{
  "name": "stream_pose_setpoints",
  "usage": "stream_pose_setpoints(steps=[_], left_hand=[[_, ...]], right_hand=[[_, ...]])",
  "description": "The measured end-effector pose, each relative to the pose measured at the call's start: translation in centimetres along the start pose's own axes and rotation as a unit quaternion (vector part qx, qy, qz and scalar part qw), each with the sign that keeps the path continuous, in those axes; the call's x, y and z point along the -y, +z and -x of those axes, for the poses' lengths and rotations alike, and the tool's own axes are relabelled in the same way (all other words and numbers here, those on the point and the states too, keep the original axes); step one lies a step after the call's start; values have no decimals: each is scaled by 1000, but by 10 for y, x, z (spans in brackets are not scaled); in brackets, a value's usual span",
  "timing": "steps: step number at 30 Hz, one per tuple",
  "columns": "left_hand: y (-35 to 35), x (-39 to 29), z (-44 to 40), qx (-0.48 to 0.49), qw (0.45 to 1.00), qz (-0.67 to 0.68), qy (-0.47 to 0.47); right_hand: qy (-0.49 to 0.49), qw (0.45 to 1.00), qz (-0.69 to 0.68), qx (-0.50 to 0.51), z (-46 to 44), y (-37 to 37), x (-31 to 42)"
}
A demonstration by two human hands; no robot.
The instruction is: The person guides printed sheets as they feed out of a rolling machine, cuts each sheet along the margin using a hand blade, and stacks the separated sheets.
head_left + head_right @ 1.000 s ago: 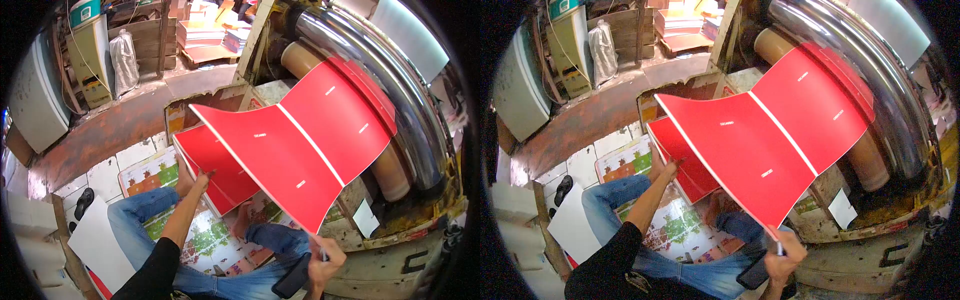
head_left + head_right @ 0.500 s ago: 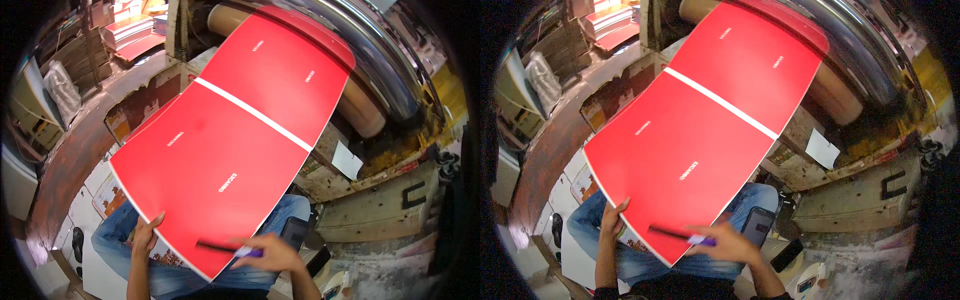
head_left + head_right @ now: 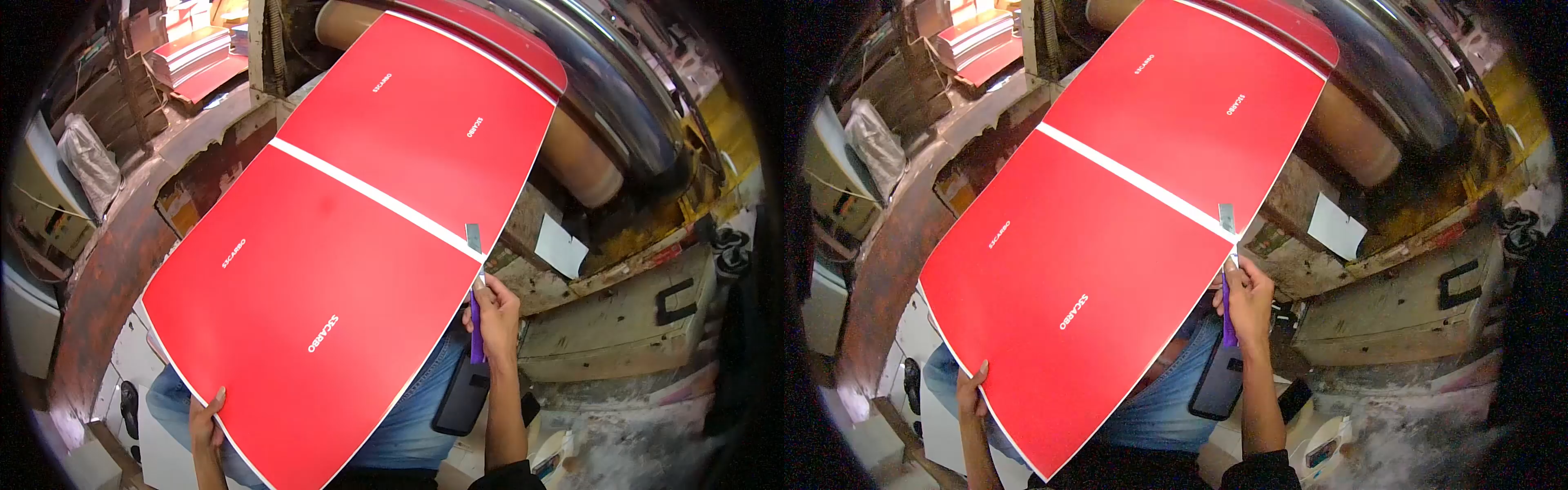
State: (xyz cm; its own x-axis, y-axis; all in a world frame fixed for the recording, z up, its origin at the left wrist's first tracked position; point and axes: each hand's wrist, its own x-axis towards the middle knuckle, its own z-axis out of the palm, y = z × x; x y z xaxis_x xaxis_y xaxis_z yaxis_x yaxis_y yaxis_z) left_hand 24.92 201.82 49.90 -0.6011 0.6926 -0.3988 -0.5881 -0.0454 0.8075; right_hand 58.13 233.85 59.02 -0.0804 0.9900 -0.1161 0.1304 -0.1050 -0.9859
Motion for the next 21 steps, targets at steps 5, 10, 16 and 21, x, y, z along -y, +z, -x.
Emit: stream_pose_setpoints(steps=[5,10,16,21], left_hand=[[-19,3,16,-26,999,-14,15],[-36,4,29,-41,993,-107,-21],[-79,-10,51,-103,993,-61,7],[-125,4,15,-100,988,-106,44]], right_hand=[[-328,860,361,-150,-10,-9,12],[-524,699,487,4,-55,-25,9],[-380,853,344,97,-77,-36,-16],[-361,875,305,104,-46,-16,-8]])
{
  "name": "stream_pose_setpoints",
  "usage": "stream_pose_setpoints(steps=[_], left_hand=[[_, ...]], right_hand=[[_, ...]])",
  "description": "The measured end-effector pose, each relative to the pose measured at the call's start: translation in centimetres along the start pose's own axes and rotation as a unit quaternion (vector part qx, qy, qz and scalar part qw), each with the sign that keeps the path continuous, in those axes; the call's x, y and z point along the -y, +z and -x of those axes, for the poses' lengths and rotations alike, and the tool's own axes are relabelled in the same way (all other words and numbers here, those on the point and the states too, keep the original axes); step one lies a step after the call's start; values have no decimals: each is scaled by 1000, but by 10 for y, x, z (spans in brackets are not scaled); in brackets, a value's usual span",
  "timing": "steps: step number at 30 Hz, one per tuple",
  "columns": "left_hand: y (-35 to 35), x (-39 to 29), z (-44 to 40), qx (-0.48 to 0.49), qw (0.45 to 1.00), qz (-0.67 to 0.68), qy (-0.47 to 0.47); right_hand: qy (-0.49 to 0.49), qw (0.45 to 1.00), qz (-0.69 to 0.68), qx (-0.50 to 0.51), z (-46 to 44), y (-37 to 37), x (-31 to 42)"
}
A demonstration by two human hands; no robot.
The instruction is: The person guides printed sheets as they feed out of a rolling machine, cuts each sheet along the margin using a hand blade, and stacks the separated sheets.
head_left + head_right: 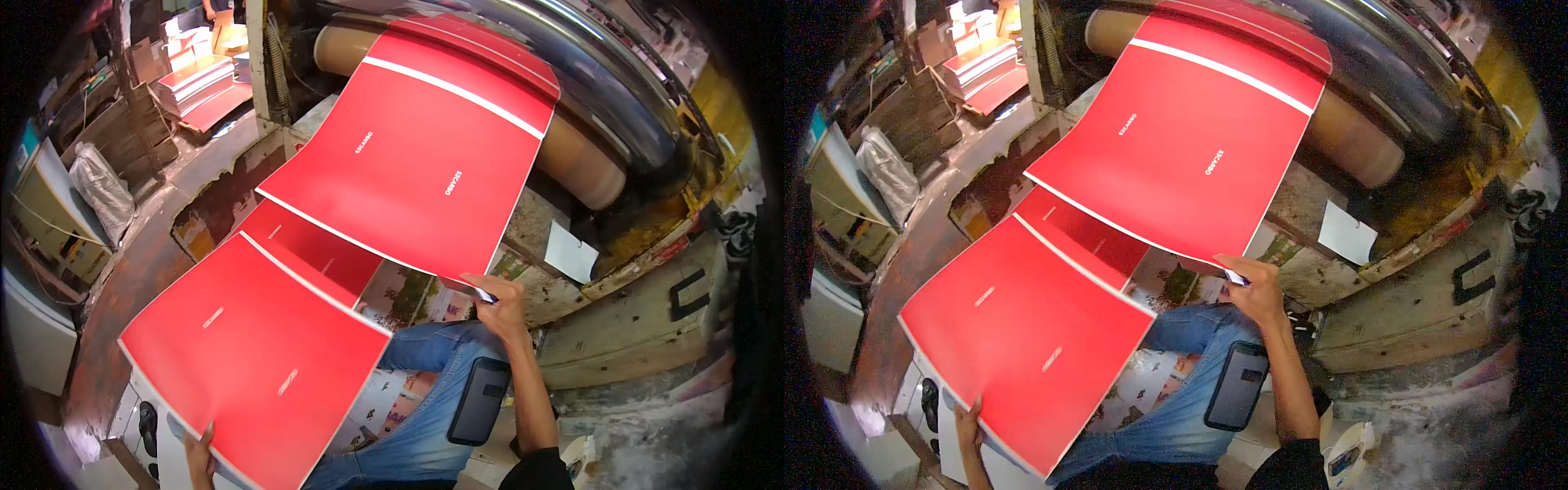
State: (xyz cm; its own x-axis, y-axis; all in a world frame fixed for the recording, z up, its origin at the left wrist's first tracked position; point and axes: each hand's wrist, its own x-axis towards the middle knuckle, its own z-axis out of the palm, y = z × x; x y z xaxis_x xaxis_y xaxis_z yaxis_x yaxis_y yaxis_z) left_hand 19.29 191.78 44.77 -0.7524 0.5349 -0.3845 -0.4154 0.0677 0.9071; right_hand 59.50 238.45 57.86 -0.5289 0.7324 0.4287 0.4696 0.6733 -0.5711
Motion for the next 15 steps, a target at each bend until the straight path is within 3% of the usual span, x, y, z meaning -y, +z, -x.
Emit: stream_pose_setpoints(steps=[2,4,6,9,11,12,14,15], left_hand=[[32,14,-31,-17,1000,-12,3],[84,12,-63,37,999,-10,-10],[124,34,-111,66,994,83,-8],[179,62,-187,-9,1000,13,16],[188,123,-266,-28,996,80,2],[206,112,-267,-22,997,80,-1],[253,80,-251,-32,959,86,267],[254,83,-258,-12,977,92,190]], right_hand=[[32,999,-16,-16,2,-1,17],[-36,999,-1,-21,1,-5,26],[-30,998,15,-58,5,-11,38],[-8,998,1,-64,16,-19,53],[7,998,13,-53,25,-26,66],[19,999,17,-40,28,-28,74],[35,999,25,-27,32,-30,86],[22,999,21,-20,35,-28,91]])
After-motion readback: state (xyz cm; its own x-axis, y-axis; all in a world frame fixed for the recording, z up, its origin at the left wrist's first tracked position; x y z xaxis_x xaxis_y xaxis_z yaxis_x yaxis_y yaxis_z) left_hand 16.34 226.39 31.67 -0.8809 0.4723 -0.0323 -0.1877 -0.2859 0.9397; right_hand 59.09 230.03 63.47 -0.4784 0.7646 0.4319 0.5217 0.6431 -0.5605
